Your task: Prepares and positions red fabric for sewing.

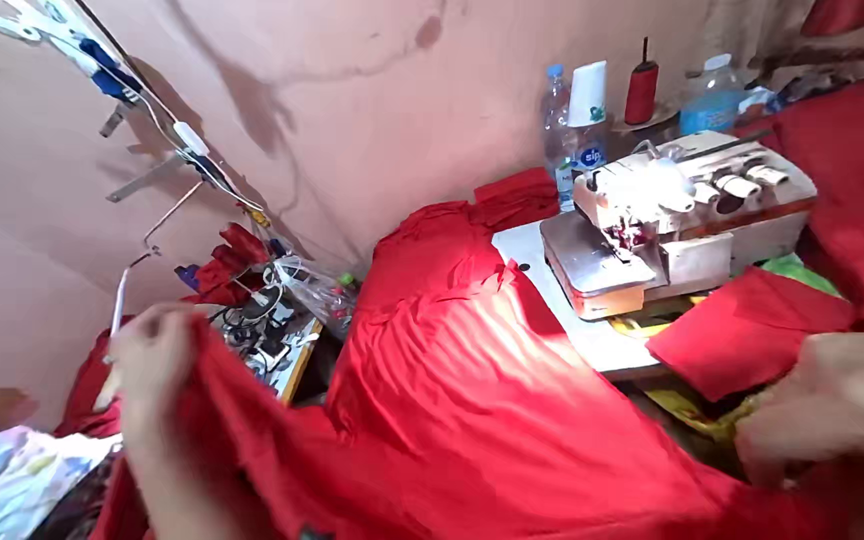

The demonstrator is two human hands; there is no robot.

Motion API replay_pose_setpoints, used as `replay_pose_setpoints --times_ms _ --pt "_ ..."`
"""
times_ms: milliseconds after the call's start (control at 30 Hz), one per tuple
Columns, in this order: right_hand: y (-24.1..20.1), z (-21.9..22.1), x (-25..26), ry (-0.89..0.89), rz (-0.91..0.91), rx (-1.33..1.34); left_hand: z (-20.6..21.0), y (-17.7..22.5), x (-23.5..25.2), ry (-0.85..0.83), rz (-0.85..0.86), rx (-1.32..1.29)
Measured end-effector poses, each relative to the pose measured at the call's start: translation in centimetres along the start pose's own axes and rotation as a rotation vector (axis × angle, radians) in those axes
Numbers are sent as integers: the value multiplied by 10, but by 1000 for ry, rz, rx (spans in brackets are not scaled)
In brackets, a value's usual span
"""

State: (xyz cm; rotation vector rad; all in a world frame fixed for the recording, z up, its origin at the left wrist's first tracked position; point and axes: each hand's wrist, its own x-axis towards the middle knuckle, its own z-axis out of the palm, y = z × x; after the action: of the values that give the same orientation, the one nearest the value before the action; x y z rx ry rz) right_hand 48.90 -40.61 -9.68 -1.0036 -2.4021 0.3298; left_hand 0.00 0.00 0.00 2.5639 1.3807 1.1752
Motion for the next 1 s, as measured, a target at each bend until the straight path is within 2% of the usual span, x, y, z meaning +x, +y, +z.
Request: replay_pose_setpoints --times_ms 33,67,100,133,167,200,233,267,367,433,500,533,633,700,767,867,933,1000 --pt "-2 -2 3 -84 48 29 17 49 -7 -233 -100 17" --pt "-1 -7 8 -190 89 0 39 79 -6 -425 -169 33" --pt "-4 -14 17 -311 191 -33 65 95 -3 -554 -186 37" --pt "-12 -24 32 -447 367 -28 90 105 0 -637 -163 30" --pt "-8 -28 42 -498 436 -37 113 112 4 -691 -125 15" --pt "7 -29 43 -472 398 -67 136 122 8 -733 -89 -14" --pt "33 -22 37 -347 261 -100 159 133 11 -777 -54 -40" --pt "52 -20 38 -271 220 -58 184 147 13 -836 -26 -46" --pt "74 -33 67 -306 407 28 259 191 5 -1028 106 27" --pt "87 -36 90 -328 524 -2 312 211 -12 -1093 216 32" --pt "112 -35 114 -337 592 -55 361 222 -30 -1053 286 -3" --pt "131 -32 125 -334 615 -84 384 227 -37 -998 250 -20" --pt "194 -24 159 -365 797 -143 439 239 -47 -752 -45 -12" --pt "247 -11 173 -345 893 -166 462 240 -58 -561 -147 -12" --pt "300 10 180 -328 906 -191 467 241 -62 -526 -155 -24" --pt "359 49 178 -254 879 -104 462 237 -61 -582 -149 -123" --pt "376 62 178 -244 916 107 460 235 -57 -526 -171 -204" --pt "372 63 179 -285 1044 340 456 233 -54 -469 -197 -264"
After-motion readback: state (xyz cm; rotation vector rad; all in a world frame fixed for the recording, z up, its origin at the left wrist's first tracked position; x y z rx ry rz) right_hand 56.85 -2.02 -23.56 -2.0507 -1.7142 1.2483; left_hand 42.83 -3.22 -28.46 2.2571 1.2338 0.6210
